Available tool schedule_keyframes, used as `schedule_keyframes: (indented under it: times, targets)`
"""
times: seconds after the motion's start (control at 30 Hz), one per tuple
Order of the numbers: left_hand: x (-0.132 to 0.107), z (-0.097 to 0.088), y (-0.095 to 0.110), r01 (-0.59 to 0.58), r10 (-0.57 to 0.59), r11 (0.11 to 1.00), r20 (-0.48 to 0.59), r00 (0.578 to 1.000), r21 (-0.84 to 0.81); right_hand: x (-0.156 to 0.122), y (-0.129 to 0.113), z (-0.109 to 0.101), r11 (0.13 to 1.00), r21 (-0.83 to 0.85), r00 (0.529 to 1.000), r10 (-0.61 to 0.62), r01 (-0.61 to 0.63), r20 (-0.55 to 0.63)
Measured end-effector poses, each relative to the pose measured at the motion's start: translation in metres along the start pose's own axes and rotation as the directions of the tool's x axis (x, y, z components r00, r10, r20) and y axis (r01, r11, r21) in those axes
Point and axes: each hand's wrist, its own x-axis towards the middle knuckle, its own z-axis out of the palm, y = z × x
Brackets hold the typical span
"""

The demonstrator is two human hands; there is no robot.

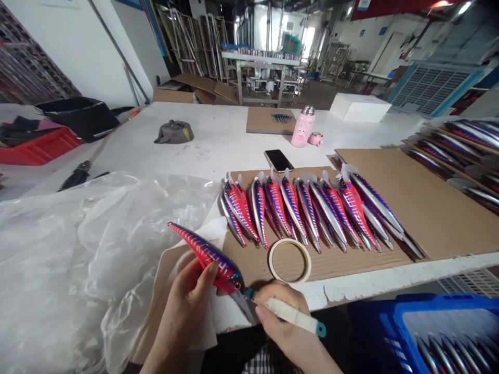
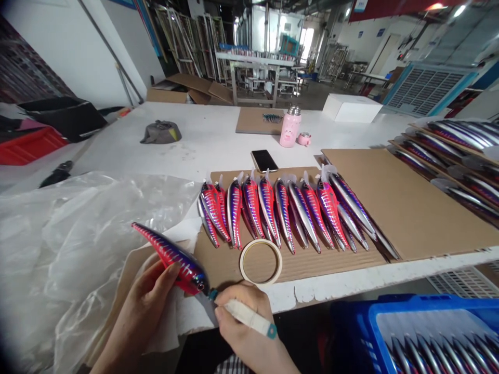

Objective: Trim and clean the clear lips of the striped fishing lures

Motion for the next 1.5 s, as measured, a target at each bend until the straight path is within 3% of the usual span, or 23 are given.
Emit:
schedule_keyframes:
  times: [0.5,0.83,0.97,1.5]
  targets:
    - [-0.002,0.0,0.0,-0.029,0.029,0.999,0.016,0.999,-0.022,0.003,-0.002,-0.002,0.999,0.008,0.999,-0.04,0.04,-0.008]
    - [0.0,-0.001,-0.007,-0.026,0.029,0.998,0.05,0.998,-0.062,0.002,0.0,0.001,0.998,0.054,1.0,0.018,-0.018,-0.006]
    - [0.0,0.001,-0.004,-0.031,0.032,0.998,0.025,0.999,-0.05,0.003,0.0,-0.002,0.998,0.05,0.999,0.032,-0.033,0.032]
    - [0.001,-0.002,-0.01,-0.029,0.029,0.999,-0.011,0.999,0.019,0.004,0.0,-0.002,0.996,0.085,1.0,0.0,0.0,-0.004]
